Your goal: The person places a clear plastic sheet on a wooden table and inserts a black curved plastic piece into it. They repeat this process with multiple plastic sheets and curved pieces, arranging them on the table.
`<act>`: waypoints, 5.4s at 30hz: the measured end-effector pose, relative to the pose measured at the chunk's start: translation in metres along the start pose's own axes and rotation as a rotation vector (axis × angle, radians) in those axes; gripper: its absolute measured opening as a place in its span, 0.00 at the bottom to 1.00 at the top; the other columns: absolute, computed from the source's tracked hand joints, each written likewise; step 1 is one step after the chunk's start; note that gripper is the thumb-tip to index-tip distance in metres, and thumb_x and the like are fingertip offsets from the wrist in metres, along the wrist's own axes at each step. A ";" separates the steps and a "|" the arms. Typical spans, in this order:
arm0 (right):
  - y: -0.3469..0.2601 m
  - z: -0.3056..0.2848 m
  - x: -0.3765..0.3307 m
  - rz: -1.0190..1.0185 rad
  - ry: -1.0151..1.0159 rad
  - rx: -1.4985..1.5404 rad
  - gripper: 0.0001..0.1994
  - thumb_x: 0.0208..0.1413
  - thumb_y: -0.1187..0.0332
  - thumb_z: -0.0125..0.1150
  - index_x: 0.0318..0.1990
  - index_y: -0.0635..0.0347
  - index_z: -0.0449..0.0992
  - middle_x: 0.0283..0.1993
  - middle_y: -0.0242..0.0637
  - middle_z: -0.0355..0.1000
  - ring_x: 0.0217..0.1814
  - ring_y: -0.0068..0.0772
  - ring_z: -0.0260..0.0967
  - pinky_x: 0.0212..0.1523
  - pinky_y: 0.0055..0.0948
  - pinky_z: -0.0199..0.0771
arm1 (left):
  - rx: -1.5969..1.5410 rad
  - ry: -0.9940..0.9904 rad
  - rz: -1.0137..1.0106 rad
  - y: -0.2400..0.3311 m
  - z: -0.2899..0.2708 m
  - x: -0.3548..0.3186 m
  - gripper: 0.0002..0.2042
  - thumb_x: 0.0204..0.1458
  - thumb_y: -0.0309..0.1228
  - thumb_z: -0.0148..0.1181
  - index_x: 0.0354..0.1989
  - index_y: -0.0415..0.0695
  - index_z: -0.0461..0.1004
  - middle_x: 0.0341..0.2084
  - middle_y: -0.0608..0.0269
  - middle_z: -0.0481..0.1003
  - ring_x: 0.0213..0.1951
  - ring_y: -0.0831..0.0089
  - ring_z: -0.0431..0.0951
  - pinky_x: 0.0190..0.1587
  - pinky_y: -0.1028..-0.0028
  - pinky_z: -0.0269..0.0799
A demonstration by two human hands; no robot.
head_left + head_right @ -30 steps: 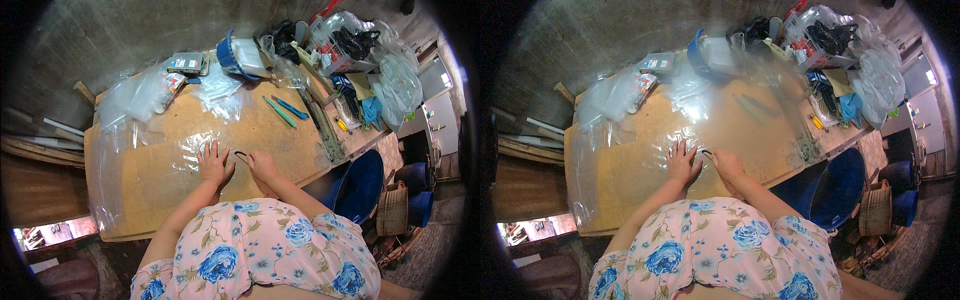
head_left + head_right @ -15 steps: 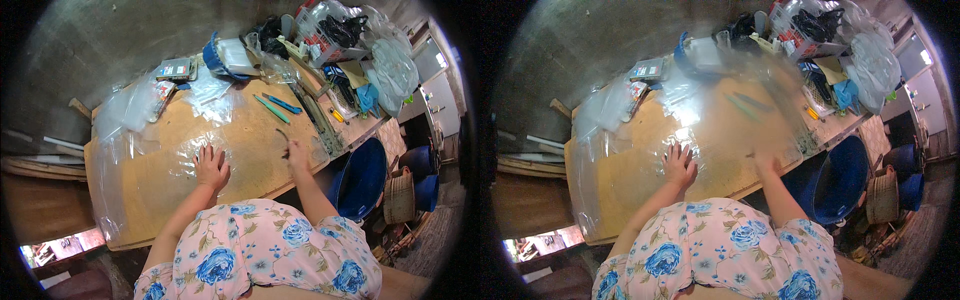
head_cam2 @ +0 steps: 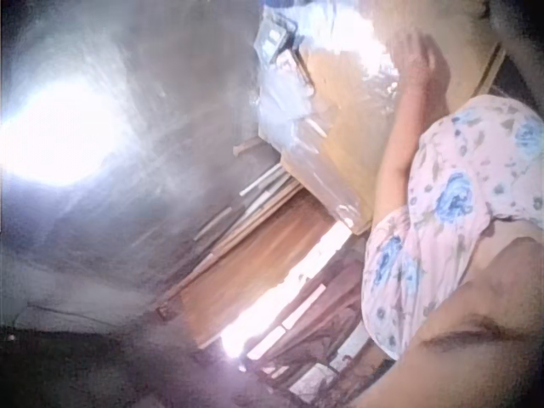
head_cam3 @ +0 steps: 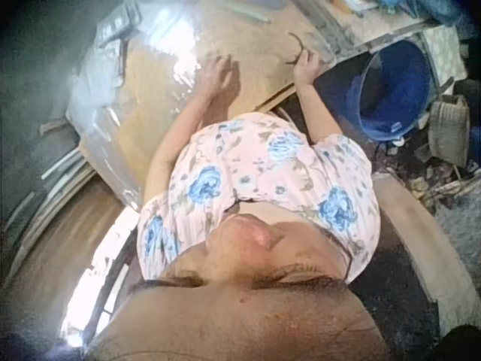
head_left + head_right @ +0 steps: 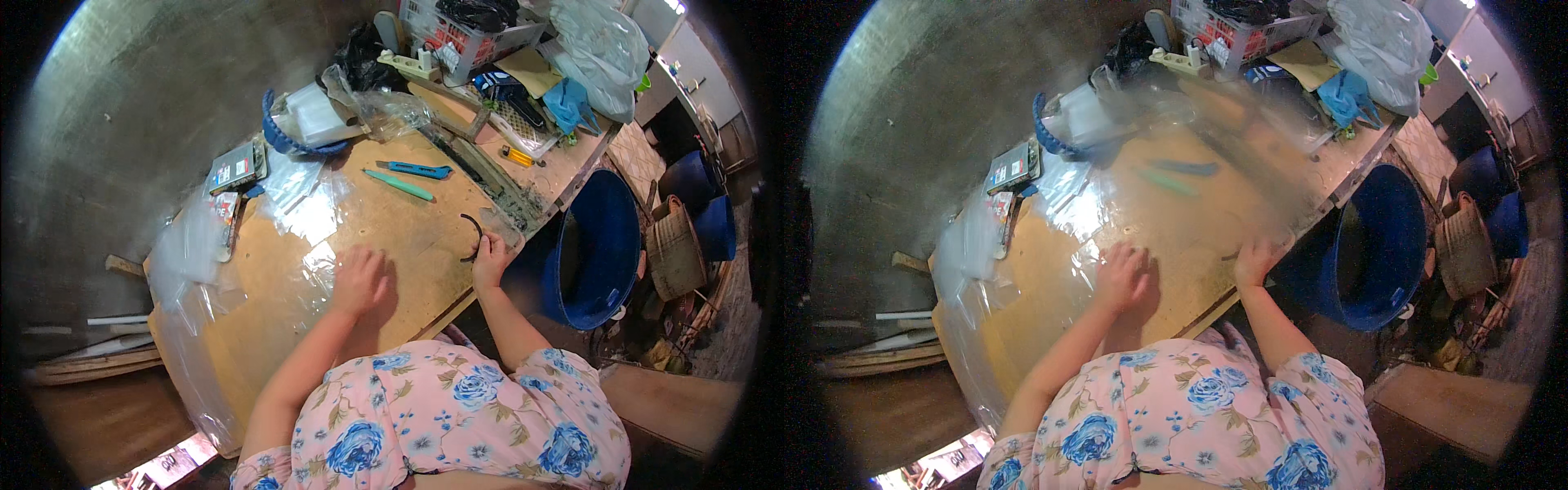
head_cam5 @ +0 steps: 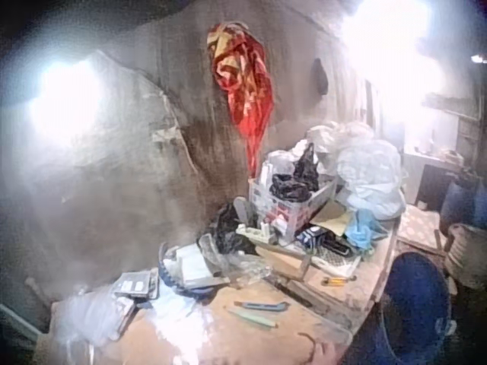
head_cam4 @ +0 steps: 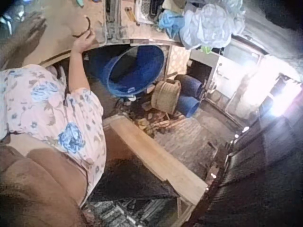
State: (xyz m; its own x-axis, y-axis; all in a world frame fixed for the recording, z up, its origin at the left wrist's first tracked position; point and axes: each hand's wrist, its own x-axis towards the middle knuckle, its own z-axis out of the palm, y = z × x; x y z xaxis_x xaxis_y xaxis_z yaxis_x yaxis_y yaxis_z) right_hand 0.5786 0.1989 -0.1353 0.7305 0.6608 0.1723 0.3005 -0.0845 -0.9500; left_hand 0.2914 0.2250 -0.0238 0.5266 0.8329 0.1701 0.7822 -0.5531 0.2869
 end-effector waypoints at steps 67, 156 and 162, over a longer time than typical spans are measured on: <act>-0.246 0.146 -0.366 -0.448 -1.169 -0.234 0.09 0.54 0.70 0.54 0.41 0.62 0.74 0.30 0.42 0.74 0.32 0.34 0.72 0.34 0.30 0.70 | 0.065 -0.226 -0.380 -0.182 -0.143 -0.397 0.29 0.47 0.43 0.55 0.58 0.47 0.61 0.64 0.59 0.50 0.65 0.54 0.46 0.63 0.48 0.37; -0.183 0.038 -0.067 -0.365 -0.789 -0.115 0.28 0.42 0.66 0.65 0.51 0.63 0.65 0.50 0.50 0.64 0.54 0.50 0.60 0.55 0.39 0.60 | 0.256 0.424 -0.398 -0.078 -0.064 -0.253 0.03 0.45 0.29 0.55 0.28 0.48 0.68 0.23 0.61 0.69 0.25 0.61 0.71 0.27 0.64 0.67; -0.281 0.112 -0.207 -1.112 -1.261 -0.104 0.22 0.46 0.71 0.58 0.51 0.58 0.66 0.43 0.49 0.70 0.46 0.47 0.67 0.50 0.41 0.64 | 0.254 0.369 -0.389 -0.048 -0.148 -0.216 0.06 0.45 0.32 0.57 0.29 0.49 0.67 0.21 0.60 0.69 0.23 0.59 0.72 0.25 0.64 0.68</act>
State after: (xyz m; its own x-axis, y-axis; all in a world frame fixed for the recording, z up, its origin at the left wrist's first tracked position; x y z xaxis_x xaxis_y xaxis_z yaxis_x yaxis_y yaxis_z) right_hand 0.2743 0.1692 0.0668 -0.7453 0.5677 0.3495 0.3706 0.7886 -0.4907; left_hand 0.0909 0.0739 0.0650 0.0705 0.9013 0.4273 0.9736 -0.1554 0.1672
